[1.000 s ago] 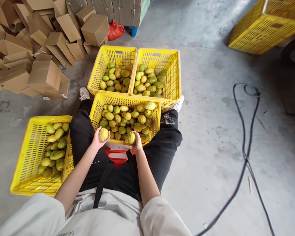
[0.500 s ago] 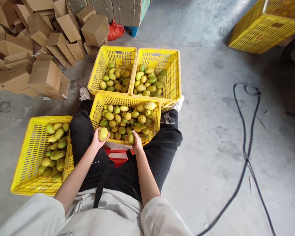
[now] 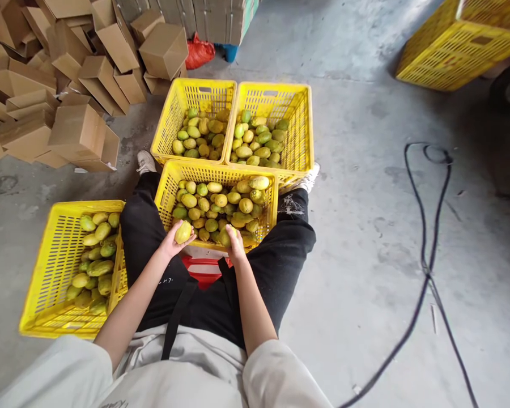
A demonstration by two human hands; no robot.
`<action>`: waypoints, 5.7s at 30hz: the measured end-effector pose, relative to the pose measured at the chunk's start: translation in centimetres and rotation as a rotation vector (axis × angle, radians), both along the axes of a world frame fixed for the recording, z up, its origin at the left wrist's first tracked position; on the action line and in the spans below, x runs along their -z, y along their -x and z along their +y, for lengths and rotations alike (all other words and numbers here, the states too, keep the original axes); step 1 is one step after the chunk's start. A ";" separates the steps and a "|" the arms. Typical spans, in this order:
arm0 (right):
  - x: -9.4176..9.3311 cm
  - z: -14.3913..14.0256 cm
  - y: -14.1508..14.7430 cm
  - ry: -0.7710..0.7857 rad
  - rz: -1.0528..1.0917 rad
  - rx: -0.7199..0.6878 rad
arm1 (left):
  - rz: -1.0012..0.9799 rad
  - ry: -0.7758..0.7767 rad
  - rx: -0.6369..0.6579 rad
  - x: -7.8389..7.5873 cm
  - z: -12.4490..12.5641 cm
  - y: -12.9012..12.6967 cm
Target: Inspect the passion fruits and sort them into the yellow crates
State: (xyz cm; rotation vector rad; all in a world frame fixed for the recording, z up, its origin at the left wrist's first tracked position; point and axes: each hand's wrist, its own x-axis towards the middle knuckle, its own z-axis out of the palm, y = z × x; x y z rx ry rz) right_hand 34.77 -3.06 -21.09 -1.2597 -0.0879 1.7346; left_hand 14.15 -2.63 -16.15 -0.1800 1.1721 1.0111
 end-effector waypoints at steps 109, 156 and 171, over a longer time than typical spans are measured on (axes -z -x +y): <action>-1.3 0.7 0.3 0.195 0.147 -0.030 | -0.122 -0.003 0.044 1.1 0.1 0.5; -1.0 0.4 0.1 0.104 0.178 0.084 | 0.183 0.042 -0.173 0.9 0.3 0.3; -0.4 0.7 0.0 0.105 0.125 0.027 | -0.071 -0.101 -0.090 0.4 0.1 0.6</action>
